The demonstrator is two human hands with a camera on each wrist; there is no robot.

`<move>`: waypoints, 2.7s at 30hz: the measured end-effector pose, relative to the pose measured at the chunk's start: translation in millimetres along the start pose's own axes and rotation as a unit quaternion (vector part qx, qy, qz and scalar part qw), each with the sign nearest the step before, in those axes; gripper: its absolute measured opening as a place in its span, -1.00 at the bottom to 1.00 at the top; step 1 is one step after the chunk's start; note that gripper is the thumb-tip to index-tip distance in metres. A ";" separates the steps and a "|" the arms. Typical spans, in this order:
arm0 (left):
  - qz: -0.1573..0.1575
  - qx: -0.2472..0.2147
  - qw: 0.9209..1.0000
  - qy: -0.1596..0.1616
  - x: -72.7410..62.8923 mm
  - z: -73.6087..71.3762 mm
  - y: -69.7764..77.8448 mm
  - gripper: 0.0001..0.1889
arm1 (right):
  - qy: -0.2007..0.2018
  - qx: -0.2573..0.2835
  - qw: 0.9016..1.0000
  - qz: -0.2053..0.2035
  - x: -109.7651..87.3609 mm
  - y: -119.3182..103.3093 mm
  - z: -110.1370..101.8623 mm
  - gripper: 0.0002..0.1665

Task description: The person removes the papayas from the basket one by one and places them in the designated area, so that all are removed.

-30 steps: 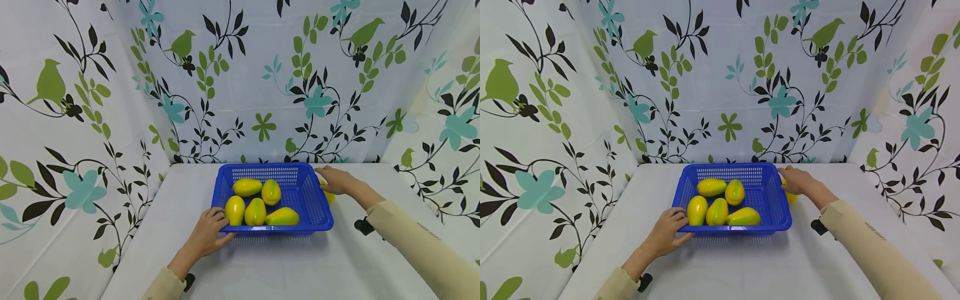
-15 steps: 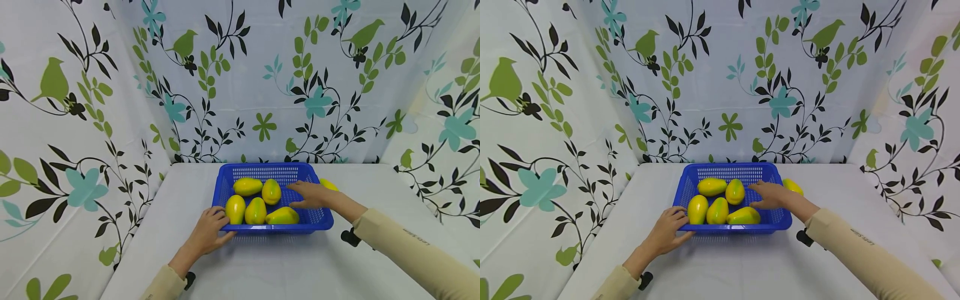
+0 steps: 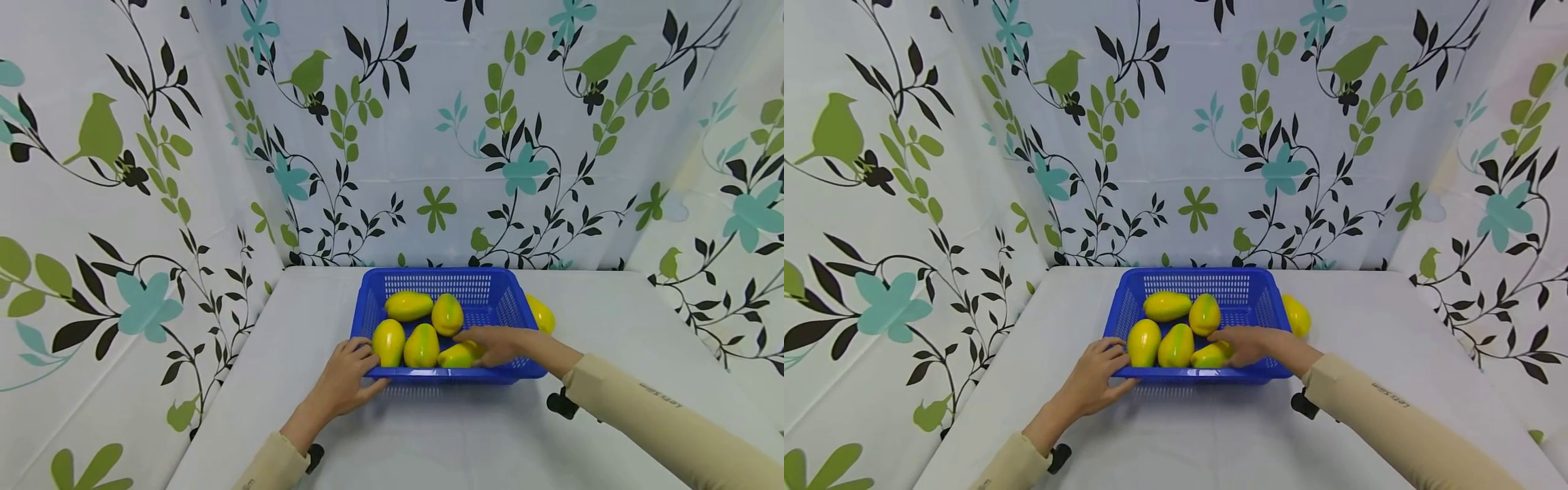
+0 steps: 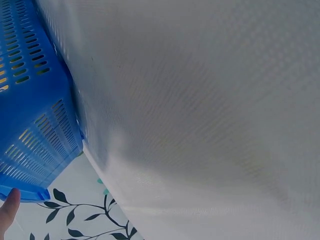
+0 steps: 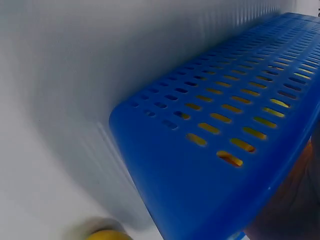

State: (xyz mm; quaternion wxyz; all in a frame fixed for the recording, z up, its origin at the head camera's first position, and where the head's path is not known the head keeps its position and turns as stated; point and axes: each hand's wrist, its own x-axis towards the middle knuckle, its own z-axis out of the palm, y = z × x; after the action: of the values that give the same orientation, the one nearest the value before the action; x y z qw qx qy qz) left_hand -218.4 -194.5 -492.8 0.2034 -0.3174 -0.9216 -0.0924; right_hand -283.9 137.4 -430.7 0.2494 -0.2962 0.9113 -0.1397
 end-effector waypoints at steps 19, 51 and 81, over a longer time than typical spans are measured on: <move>-0.013 -0.001 1.000 0.002 1.4 1.8 0.6 -0.65 | 0.081 -0.018 0.996 -0.021 -18.1 1.2 -28.3 -0.23; -0.004 -0.020 0.999 0.025 0.3 4.9 0.5 -0.72 | 0.238 0.095 0.963 0.083 -85.9 134.4 -68.2 -0.21; -0.002 -0.021 1.000 0.011 0.3 -0.3 1.8 -0.73 | 0.179 0.042 0.930 0.318 -66.0 163.5 -21.4 -0.19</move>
State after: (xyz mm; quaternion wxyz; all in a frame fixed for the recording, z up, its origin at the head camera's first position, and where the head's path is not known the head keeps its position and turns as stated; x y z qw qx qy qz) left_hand -217.4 -193.0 -492.3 0.2069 -0.3189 -0.9177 -0.1157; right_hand -326.1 308.3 -454.0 0.1260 0.0492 0.9806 -0.1418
